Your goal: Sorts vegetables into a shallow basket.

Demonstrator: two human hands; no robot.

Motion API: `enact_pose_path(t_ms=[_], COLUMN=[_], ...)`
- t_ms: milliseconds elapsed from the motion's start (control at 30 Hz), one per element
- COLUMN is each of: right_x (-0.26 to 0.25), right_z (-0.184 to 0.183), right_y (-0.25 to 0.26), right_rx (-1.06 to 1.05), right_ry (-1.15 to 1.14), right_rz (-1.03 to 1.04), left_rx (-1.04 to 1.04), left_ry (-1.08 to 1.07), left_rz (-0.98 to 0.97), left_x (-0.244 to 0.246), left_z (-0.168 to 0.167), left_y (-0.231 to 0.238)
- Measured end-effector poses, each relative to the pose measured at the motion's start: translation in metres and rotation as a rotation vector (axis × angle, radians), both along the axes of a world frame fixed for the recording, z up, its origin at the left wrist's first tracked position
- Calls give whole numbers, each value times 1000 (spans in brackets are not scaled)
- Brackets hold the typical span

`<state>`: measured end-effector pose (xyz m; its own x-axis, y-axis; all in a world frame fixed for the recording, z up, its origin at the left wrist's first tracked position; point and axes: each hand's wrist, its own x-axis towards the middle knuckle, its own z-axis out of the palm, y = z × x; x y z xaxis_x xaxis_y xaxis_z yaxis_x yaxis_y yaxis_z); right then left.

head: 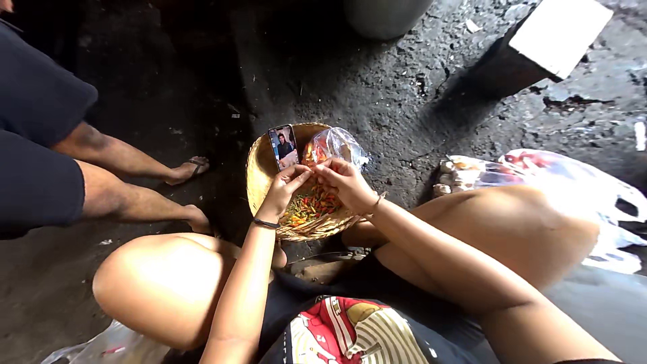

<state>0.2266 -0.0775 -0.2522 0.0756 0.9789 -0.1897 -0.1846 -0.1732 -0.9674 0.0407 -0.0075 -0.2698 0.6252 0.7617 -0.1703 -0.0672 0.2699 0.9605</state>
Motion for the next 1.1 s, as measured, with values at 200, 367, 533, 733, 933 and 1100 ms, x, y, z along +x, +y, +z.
enact_pose_path(t_ms=[200, 367, 533, 733, 933, 1100], right_x=[12, 14, 11, 8, -2, -2], right_z=[11, 14, 5, -9, -18, -9], right_y=[-2, 1, 6, 6, 6, 8], right_rx=[-151, -231, -256, -311, -252, -158], right_ry=[426, 395, 345, 98, -414, -424], right_rz=[-87, -116, -89, 1, 128, 135], left_rx=[238, 349, 385, 458, 431, 288], left_ry=[612, 1091, 1324, 1315, 689, 367], left_rz=[-204, -146, -78, -140, 35, 7], left_x=[-19, -7, 15, 18, 12, 11], left_z=[-25, -58, -86, -87, -28, 1], left_y=[22, 25, 29, 31, 11, 0])
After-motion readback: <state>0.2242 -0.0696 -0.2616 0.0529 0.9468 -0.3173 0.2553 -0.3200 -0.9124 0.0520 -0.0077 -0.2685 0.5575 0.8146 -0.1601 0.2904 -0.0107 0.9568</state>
